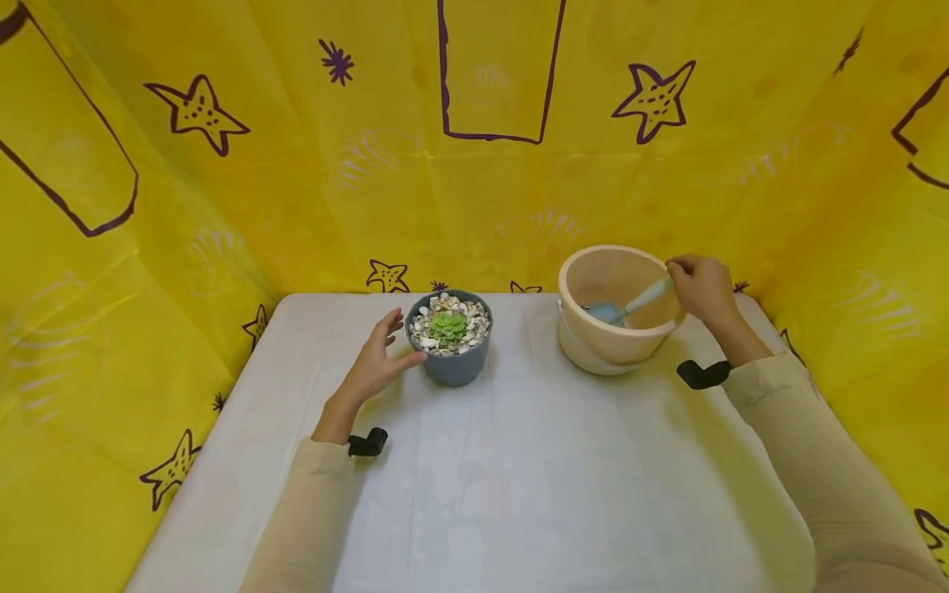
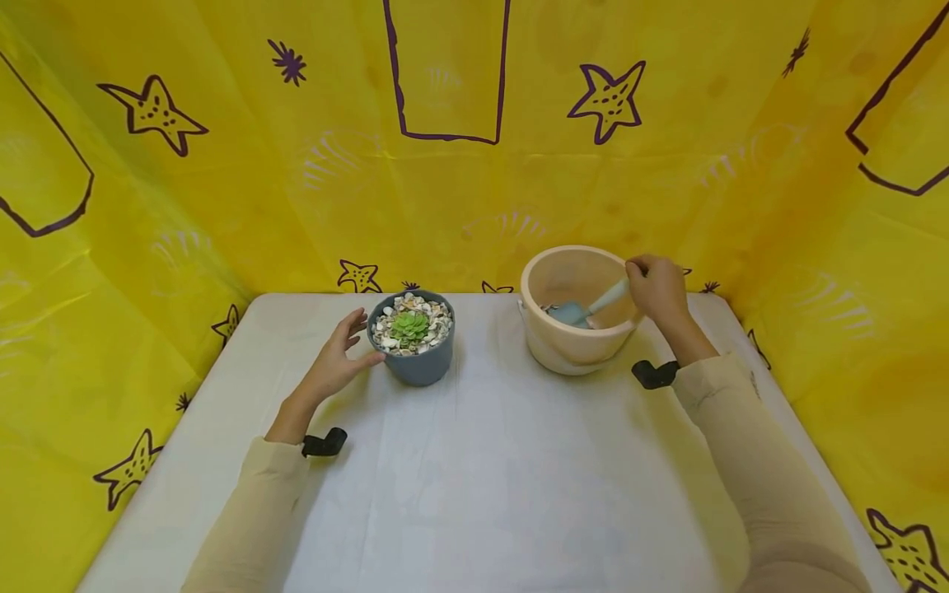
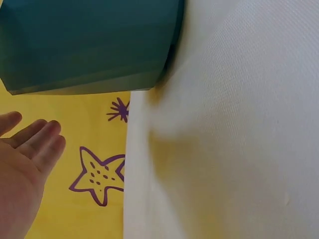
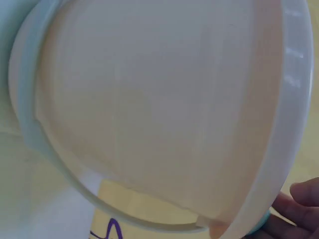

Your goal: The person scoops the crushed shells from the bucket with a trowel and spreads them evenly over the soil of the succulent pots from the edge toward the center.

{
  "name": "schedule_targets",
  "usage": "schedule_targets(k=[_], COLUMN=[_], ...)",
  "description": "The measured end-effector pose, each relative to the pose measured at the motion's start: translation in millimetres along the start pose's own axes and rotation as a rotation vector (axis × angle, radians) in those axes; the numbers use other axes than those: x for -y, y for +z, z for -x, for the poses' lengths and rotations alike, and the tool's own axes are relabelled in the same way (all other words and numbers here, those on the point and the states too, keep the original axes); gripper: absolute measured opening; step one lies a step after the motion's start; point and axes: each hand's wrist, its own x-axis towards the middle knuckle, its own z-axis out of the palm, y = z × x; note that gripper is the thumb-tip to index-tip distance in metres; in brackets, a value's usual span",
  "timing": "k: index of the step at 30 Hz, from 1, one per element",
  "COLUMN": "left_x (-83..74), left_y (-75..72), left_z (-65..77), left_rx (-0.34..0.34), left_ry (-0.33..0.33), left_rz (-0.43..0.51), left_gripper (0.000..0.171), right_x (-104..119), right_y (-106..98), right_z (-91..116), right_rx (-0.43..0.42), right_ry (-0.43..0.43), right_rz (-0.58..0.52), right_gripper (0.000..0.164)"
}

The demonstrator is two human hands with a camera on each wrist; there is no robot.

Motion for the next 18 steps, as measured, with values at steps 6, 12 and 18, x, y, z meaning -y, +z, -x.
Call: schedule_targets(k=[6, 12, 18], left_x=[0.6, 0.0, -0.5], left_y=[-3.6, -3.8, -4.1], left_z=[3.6, 10.3, 16.0], left_rx=[-0.027, -0.058, -0.111], left_ry=[0.000, -0.027, -0.039], left_rz=[-0.033, -0.100, -0.174], left_gripper=[0.097, 0.096, 0.095], right_x=[-6.5, -16.9, -33.6], right_y=[-3.4, -11.3, -12.1], right_z=[10.0, 24.6, 41.7], right_rx=[0.064, 0.131, 0.151], right_ry=[-0.020, -0.069, -0.118], right_rz=[-0.061, -0.055, -0.058], right_gripper=[0.049, 0.062, 0.063])
